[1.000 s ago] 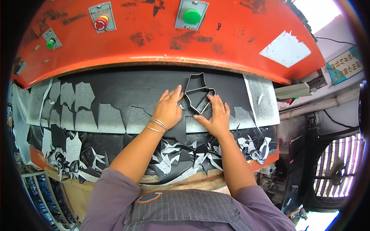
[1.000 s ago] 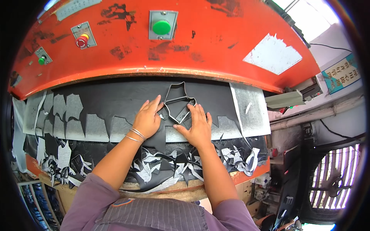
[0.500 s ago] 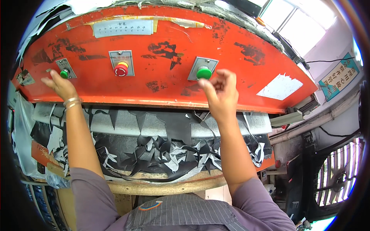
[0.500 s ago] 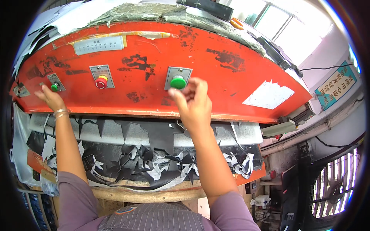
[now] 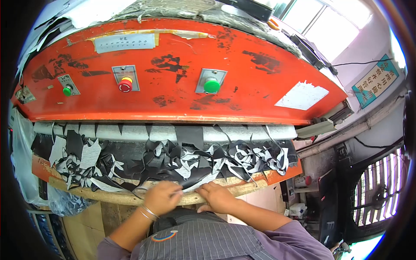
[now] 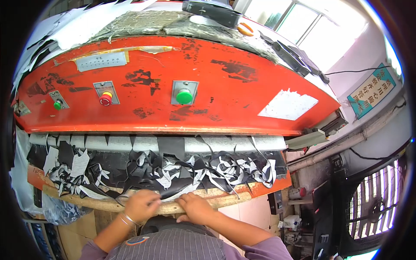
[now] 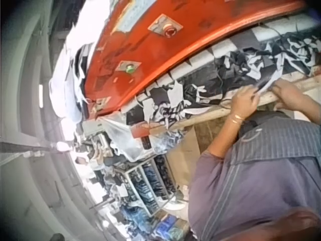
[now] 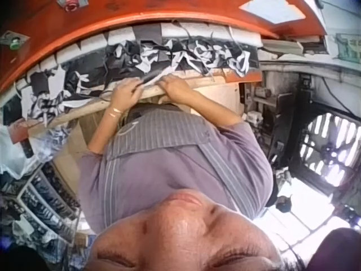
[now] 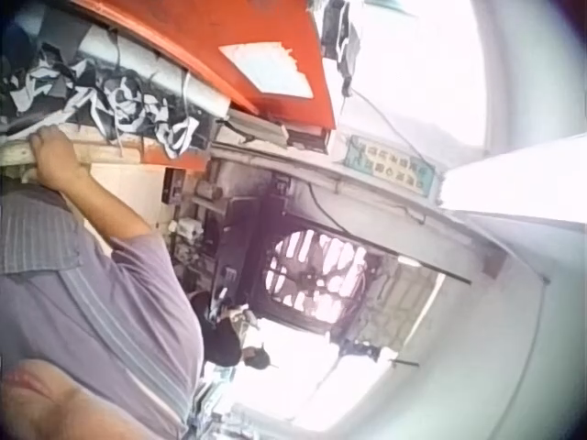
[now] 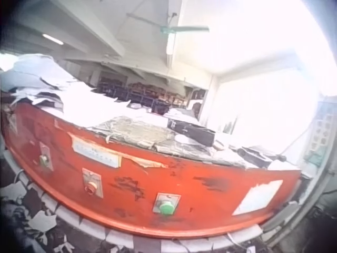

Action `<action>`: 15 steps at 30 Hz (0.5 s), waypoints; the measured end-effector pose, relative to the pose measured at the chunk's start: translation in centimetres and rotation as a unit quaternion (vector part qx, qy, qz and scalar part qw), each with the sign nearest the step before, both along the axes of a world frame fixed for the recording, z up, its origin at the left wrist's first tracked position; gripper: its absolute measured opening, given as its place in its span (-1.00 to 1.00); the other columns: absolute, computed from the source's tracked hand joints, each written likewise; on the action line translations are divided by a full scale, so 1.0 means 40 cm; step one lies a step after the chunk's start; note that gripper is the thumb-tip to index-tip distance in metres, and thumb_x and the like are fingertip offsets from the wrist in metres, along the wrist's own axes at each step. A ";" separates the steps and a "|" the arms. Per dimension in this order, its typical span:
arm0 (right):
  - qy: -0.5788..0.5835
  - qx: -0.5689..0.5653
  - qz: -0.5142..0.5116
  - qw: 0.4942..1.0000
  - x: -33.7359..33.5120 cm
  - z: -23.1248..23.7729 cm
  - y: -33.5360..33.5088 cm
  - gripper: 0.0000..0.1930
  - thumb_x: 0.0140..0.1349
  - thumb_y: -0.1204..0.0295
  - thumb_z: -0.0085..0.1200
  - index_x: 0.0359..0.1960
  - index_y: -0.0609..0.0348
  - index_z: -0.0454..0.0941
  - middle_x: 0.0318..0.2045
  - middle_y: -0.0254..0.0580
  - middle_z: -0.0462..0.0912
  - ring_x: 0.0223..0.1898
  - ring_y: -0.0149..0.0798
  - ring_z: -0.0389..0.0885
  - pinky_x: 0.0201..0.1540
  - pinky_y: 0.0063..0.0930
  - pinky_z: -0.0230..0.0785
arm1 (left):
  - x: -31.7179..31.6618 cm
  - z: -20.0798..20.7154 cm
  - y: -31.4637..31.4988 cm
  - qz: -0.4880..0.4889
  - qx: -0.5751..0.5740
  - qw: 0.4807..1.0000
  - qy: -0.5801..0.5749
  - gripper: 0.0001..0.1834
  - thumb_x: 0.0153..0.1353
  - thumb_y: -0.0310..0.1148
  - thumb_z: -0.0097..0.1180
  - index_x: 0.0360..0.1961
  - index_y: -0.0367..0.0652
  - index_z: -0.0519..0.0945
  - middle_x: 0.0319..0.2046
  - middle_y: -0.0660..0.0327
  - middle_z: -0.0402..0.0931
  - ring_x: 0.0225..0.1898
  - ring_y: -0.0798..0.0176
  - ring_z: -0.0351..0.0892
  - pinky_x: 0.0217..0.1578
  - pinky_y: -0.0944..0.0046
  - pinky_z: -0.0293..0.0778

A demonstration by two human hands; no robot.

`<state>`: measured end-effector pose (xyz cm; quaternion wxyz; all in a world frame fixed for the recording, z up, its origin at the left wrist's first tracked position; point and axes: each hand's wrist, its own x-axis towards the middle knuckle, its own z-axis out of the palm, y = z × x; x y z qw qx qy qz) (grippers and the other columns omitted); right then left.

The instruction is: Cutting leather pieces using a die and a hydraulic press machine.

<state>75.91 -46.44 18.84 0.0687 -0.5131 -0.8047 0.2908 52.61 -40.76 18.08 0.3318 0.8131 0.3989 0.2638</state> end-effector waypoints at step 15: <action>0.064 -0.174 0.135 0.973 0.194 0.030 0.210 -0.69 -0.01 0.25 0.18 -0.29 0.19 0.56 -0.39 -0.03 0.61 -0.29 -0.01 0.61 -0.21 -0.18 0.48 | 0.152 0.020 0.017 -0.038 -0.065 0.992 0.102 -0.80 -0.01 -0.22 0.26 -0.52 -0.12 0.69 -0.55 0.19 0.59 -0.44 0.09 0.58 -0.35 0.19 0.50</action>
